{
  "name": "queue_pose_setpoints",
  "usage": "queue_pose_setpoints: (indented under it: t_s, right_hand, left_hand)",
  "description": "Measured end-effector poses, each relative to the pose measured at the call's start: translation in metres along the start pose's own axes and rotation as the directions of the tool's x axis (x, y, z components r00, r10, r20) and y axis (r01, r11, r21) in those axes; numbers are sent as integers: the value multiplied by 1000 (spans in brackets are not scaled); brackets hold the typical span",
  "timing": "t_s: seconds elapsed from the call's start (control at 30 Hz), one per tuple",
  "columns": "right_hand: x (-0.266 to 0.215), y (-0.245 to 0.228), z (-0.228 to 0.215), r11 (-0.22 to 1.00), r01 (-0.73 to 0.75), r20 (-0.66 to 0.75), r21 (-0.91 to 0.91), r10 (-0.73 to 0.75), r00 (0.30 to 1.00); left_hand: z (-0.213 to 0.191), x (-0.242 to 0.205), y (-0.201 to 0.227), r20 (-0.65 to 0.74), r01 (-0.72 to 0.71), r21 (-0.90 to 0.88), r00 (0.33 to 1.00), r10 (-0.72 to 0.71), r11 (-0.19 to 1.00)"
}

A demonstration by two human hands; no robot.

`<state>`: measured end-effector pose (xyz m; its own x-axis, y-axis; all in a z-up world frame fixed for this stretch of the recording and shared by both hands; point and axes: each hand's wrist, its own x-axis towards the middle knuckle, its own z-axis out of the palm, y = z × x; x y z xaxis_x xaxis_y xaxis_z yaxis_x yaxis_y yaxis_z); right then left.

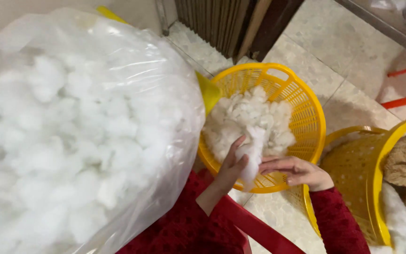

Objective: The person repeatedly takes handfuls of white cotton from a large plastic bag and places them into a yellow basket. The person uses both hands to fluff and transfer the cotton throughout the clip.

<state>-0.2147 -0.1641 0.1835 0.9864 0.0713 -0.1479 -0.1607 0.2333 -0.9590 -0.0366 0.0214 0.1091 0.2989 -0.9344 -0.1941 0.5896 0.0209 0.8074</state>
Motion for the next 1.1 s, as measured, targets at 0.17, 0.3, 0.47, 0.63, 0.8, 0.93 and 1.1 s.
queue_pose_setpoints:
  t_s: [0.17,0.3,0.47,0.63,0.8,0.93,1.1]
  right_hand:
    - [-5,-51,58,838,-19,100,-545,87,991]
    - [2,-74,98,808,96,197,-581,25,980]
    - [50,-105,145,805,343,344,-484,-185,921]
    - [111,-149,231,708,396,256,-585,-302,918]
    - [169,-191,322,443,272,87,-854,-394,915]
    - [222,-224,367,287,215,125,-933,-302,945]
    - [314,-212,392,-256,292,346,-921,-197,917]
  left_hand:
    - [37,-86,99,-94,-222,379,957,276,898]
    - [41,-181,181,125,-569,647,736,666,508]
    - [10,-289,268,390,-597,802,564,728,33]
    - [-76,-312,391,139,-276,960,617,775,47]
    - [-147,-334,440,-19,198,964,715,699,-177]
    - [-176,-345,433,-117,253,951,825,553,-178]
    - [-188,-336,420,-254,333,897,927,277,-291]
